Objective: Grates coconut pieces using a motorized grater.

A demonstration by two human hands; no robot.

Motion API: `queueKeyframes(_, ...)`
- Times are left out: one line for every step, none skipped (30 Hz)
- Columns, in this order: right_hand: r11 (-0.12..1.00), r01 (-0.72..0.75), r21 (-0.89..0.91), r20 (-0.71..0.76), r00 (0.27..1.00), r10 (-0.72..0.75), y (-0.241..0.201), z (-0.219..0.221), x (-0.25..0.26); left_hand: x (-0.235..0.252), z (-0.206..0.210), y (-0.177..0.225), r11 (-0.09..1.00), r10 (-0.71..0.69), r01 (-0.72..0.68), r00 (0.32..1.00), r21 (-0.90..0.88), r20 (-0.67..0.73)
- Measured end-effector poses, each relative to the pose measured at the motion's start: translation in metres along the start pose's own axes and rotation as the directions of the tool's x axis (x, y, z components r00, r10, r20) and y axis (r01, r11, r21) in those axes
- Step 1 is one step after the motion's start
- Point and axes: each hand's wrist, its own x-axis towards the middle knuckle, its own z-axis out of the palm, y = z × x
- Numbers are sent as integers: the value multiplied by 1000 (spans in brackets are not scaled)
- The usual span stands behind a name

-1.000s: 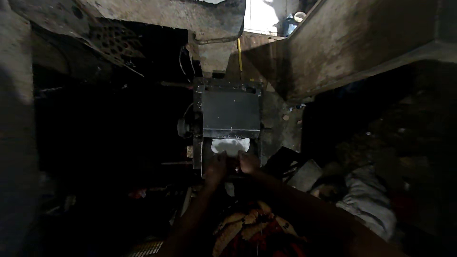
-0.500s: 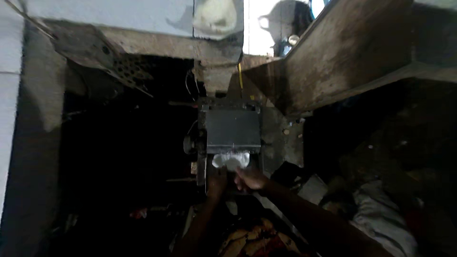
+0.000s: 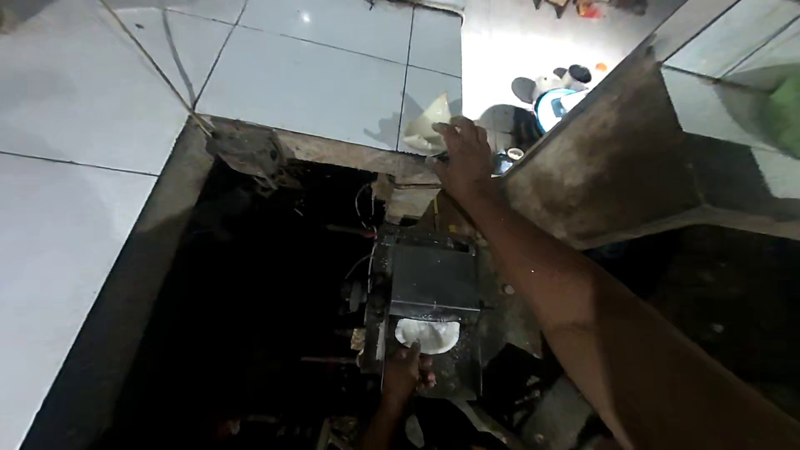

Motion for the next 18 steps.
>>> queueKeyframes(998,40,-42,13,999,-39,-3,4,6,0,-1,-1,1000,3,-3,1000,-9,7)
queueKeyframes(998,35,-60,22,999,-34,-6,5,7,-2,-3,-3,1000,-10,10,1000,14,16)
queueKeyframes(999,-12,-41,41,999,13,-10,2,2,-6,-6,-3,996,-30,28,999,85,27)
queueKeyframes(997,-70,24,50,996,69,-11,-3,-4,-11,-7,-1,979,-30,23,999,201,34)
queueKeyframes(983,-110,146,53,993,104,-10,-9,-14,-19,-8,4,937,6,-21,999,348,44)
queueKeyframes(940,-130,315,69,991,114,-6,-16,-29,-30,-7,12,889,74,-89,996,449,50)
queueKeyframes(845,-166,508,118,985,122,-1,-24,-50,-40,-5,19,874,170,-179,984,451,59)
queueKeyframes(691,-237,683,213,969,123,1,-32,-76,-50,-2,27,901,275,-285,958,326,77)
queueKeyframes(470,-325,821,313,944,105,1,-38,-106,-57,2,37,923,356,-367,929,116,101)
queueKeyframes(245,-419,874,417,907,61,0,-44,-138,-59,6,46,911,410,-398,902,-107,135)
queueKeyframes(67,-502,862,502,865,17,-2,-47,-170,-57,9,57,874,442,-380,880,-303,171)
queueKeyframes(-66,-559,827,558,829,-34,-3,-47,-199,-55,11,68,827,463,-341,864,-447,198)
queueKeyframes(-155,-593,790,590,804,-75,-4,-46,-223,-55,13,79,793,477,-302,848,-530,231)
queueKeyframes(-194,-609,769,598,793,-115,-4,-45,-243,-57,14,88,773,490,-272,830,-573,267)
queueKeyframes(-170,-615,770,602,788,-128,-2,-46,-260,-59,15,93,784,487,-256,818,-565,305)
queueKeyframes(-79,-611,788,602,790,-110,0,-50,-272,-60,16,96,810,459,-235,825,-538,330)
queueKeyframes(91,-591,801,597,798,-76,3,-57,-280,-59,17,96,830,420,-212,845,-515,331)
queueKeyframes(306,-559,770,594,804,-24,6,-66,-284,-56,18,93,849,389,-204,865,-487,317)
